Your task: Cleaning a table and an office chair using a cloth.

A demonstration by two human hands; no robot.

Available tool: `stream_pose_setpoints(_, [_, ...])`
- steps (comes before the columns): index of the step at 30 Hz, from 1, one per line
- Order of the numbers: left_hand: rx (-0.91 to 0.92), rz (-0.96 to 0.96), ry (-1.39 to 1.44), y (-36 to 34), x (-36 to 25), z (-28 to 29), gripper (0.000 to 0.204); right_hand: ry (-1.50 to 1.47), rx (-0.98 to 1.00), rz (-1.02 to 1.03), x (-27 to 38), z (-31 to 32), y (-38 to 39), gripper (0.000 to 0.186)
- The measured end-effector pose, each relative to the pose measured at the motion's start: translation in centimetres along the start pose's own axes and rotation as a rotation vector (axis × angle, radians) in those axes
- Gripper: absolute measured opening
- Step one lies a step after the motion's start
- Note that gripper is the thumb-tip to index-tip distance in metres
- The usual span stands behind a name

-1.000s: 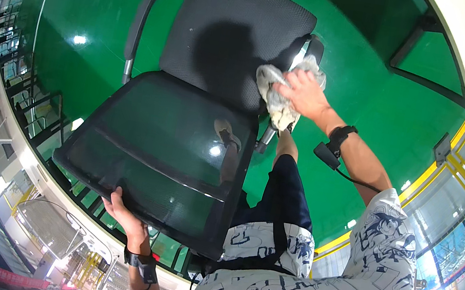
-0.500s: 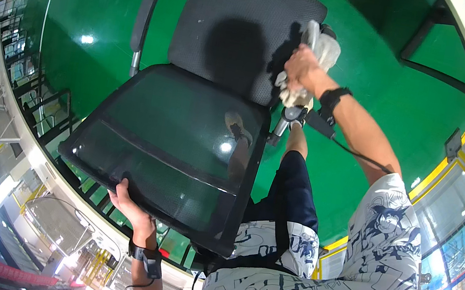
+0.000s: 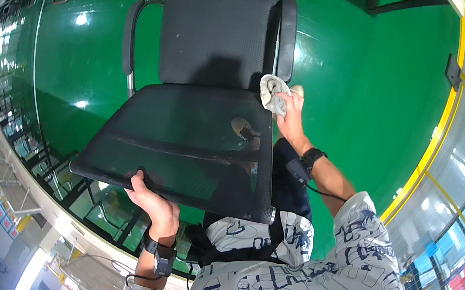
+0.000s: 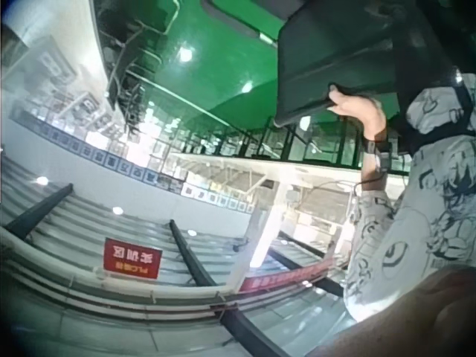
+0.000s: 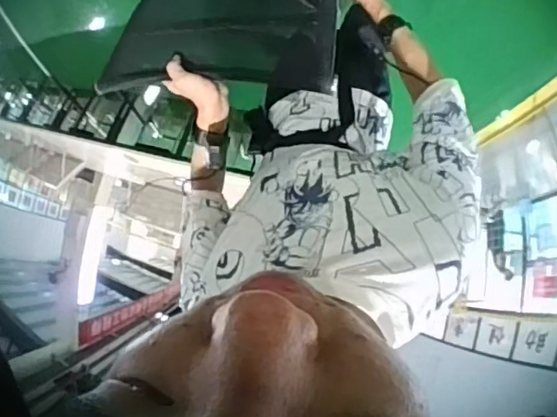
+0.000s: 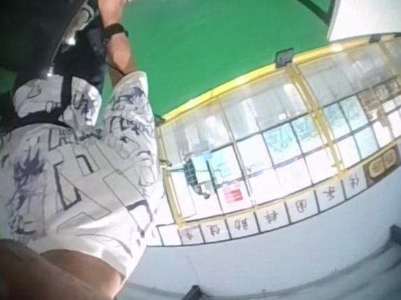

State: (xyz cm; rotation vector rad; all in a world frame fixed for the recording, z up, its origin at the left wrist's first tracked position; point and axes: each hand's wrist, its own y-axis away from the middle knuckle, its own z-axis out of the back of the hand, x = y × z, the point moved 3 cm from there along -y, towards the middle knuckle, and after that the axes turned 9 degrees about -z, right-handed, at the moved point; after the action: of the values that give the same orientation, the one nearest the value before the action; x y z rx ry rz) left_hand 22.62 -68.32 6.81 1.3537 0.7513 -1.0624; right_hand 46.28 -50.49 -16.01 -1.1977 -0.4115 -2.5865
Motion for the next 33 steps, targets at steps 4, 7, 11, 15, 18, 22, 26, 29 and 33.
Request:
stream_pose_setpoints(4, [-0.009, -0.035, -0.03, 0.1, -0.2, -0.4, 0.025, -0.215, -0.211, -0.305, -0.3, -2.3, -0.8, 0.053])
stream_pose_setpoints(7, [0.002, -0.051, -0.054, 0.2, -0.3, -0.7, 0.028, -0.269, -0.359, -0.442, -2.3, -2.7, -3.0, 0.062])
stream_pose_setpoints(11, [-0.006, -0.065, -0.063, -0.1, -0.4, 0.0, 0.03, -1.129, 0.49, -0.81, -3.4, -1.5, -4.8, 0.033])
stream_pose_setpoints(15, [-0.014, -0.002, 0.023, -0.4, -0.1, 0.1, 0.031, -1.006, 0.398, -0.842, -1.2, -1.3, -4.0, 0.032])
stream_pose_setpoints(18, [-0.002, -0.005, 0.013, -0.5, 0.5, 0.0, 0.033, -0.338, 0.133, -0.383, -3.7, -2.7, -2.6, 0.031])
stream_pose_setpoints(22, [0.032, -0.059, -0.01, 0.1, 0.2, -0.7, 0.038, -0.655, 0.22, -0.451, 0.8, -1.7, 1.5, 0.028])
stream_pose_setpoints(26, [0.009, -0.06, -0.044, 0.7, -0.5, -0.5, 0.038, -0.623, 0.451, -0.203, 8.3, 4.8, 2.2, 0.024])
stream_pose_setpoints(29, [0.143, -0.03, -0.046, 0.5, -0.5, 0.2, 0.031, -0.429, 0.794, -0.031, 14.8, 8.4, 1.1, 0.027])
stream_pose_setpoints(33, [0.505, -0.19, -0.374, -2.0, -0.5, 2.6, 0.033, -0.137, 1.052, 0.261, 17.7, 6.3, 1.3, 0.026])
